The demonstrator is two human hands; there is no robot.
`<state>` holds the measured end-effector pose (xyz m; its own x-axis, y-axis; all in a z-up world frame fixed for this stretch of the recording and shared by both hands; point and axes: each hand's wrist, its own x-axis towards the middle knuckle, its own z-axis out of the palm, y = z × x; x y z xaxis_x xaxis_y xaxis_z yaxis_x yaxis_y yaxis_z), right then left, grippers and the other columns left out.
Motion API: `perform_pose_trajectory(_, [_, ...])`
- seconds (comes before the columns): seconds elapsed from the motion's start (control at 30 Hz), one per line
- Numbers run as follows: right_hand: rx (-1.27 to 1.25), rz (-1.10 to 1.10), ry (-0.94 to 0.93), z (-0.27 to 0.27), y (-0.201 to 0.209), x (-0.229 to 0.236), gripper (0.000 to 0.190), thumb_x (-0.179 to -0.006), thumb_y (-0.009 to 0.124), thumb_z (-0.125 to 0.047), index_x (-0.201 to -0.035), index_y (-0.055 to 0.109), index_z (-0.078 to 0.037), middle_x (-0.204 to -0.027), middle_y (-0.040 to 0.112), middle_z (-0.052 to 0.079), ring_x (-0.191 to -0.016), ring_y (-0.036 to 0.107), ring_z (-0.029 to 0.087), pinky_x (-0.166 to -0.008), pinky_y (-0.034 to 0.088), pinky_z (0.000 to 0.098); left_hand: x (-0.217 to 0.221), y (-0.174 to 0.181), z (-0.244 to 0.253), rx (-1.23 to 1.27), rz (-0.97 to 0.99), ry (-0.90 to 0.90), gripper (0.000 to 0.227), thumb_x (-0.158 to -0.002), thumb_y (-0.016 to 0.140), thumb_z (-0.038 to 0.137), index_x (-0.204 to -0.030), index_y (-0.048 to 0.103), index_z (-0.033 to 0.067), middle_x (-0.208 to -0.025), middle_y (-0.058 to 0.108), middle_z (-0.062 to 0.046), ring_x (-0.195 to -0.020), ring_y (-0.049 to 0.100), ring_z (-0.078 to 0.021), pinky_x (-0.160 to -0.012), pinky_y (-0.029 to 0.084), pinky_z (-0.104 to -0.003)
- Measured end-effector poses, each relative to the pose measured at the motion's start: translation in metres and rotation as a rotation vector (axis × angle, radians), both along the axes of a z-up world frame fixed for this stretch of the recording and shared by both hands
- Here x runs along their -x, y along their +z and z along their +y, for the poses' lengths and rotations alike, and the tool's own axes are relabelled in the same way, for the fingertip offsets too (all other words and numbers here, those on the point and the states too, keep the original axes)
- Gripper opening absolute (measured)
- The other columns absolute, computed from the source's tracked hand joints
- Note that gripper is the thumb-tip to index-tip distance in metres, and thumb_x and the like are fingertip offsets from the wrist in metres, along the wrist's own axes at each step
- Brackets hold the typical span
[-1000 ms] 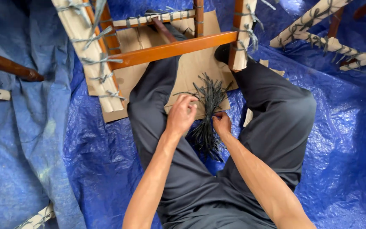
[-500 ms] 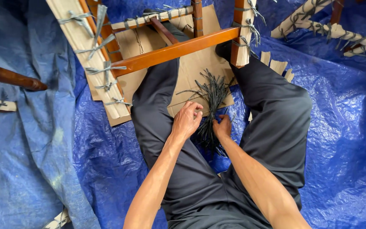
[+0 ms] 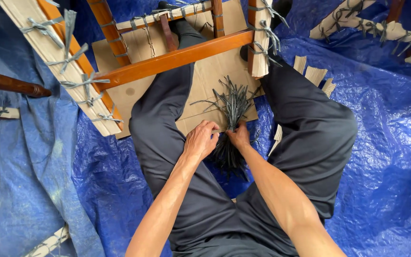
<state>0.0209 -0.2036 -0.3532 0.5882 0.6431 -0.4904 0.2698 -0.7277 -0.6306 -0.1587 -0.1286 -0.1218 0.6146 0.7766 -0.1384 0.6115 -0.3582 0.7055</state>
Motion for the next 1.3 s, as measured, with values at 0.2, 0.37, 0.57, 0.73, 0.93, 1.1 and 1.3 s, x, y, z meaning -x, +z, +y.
perform_pose_trajectory(0.2, [-0.156, 0.02, -0.031, 0.013, 0.031, 0.015, 0.045, -0.077, 0.083, -0.029, -0.107, 0.067, 0.0, -0.099, 0.074, 0.019, -0.093, 0.072, 0.034, -0.082, 0.056, 0.0434, -0.043, -0.004, -0.024, 0.017, 0.028, 0.128, 0.016, -0.089, 0.069, 0.019, -0.102, 0.068, 0.0097, -0.101, 0.071, -0.009, -0.09, 0.07, -0.0332, -0.076, 0.054, -0.048])
perform_pose_trajectory(0.37, [-0.294, 0.19, -0.062, 0.008, 0.107, 0.028, 0.041, -0.074, 0.084, -0.028, -0.1, 0.068, 0.001, -0.092, 0.076, 0.017, -0.085, 0.074, 0.027, -0.076, 0.056, 0.0398, -0.053, -0.065, -0.052, 0.032, -0.166, 0.423, 0.014, -0.09, 0.067, 0.014, -0.102, 0.07, 0.008, -0.098, 0.073, -0.01, -0.083, 0.072, -0.0298, -0.073, 0.056, -0.043])
perform_pose_trajectory(0.57, [-0.338, 0.236, -0.029, -0.004, 0.136, 0.033, 0.029, -0.083, 0.076, -0.021, -0.102, 0.069, 0.001, -0.088, 0.075, 0.013, -0.078, 0.07, 0.02, -0.073, 0.055, 0.0355, -0.039, -0.093, -0.092, 0.273, -0.49, 0.901, 0.017, -0.092, 0.068, 0.014, -0.105, 0.068, 0.0032, -0.092, 0.076, -0.009, -0.074, 0.073, -0.0174, -0.07, 0.058, -0.032])
perform_pose_trajectory(0.73, [-0.46, 0.391, -0.067, -0.014, 0.128, 0.023, 0.024, -0.087, 0.073, -0.016, -0.104, 0.069, 0.0, -0.091, 0.073, 0.007, -0.08, 0.064, 0.015, -0.073, 0.051, 0.0308, -0.035, -0.055, -0.106, 0.261, -0.617, 0.946, 0.015, -0.094, 0.067, 0.011, -0.106, 0.067, 0.0017, -0.092, 0.071, -0.005, -0.067, 0.067, -0.0143, -0.063, 0.053, -0.029])
perform_pose_trajectory(0.93, [-0.577, 0.475, -0.203, -0.031, 0.14, -0.02, 0.022, -0.09, 0.072, -0.015, -0.107, 0.069, -0.002, -0.093, 0.069, 0.005, -0.081, 0.059, 0.01, -0.073, 0.046, 0.0255, -0.031, 0.0, -0.121, 0.49, -0.983, 0.96, 0.016, -0.098, 0.064, 0.007, -0.114, 0.065, 0.0032, -0.098, 0.065, 0.001, -0.076, 0.06, -0.0075, -0.067, 0.05, -0.022])
perform_pose_trajectory(1.1, [-0.651, 0.727, -0.244, -0.044, 0.198, -0.038, 0.022, -0.097, 0.063, -0.018, -0.112, 0.062, -0.002, -0.098, 0.075, 0.007, -0.075, 0.055, 0.012, -0.066, 0.041, 0.0271, -0.008, 0.075, -0.135, 0.515, -1.015, 0.87, 0.015, -0.099, 0.064, 0.008, -0.113, 0.065, 0.0047, -0.095, 0.064, 0.0, -0.075, 0.057, -0.0063, -0.061, 0.043, -0.022])
perform_pose_trajectory(1.3, [-0.676, 0.877, -0.258, -0.058, 0.231, -0.055, 0.029, -0.102, 0.06, -0.027, -0.119, 0.062, -0.003, -0.097, 0.07, 0.006, -0.088, 0.067, 0.015, -0.083, 0.054, 0.0311, 0.013, 0.12, -0.146, 0.454, -1.072, 0.728, 0.014, -0.1, 0.065, 0.006, -0.113, 0.065, 0.0034, -0.1, 0.066, -0.001, -0.08, 0.059, -0.0069, -0.067, 0.046, -0.021])
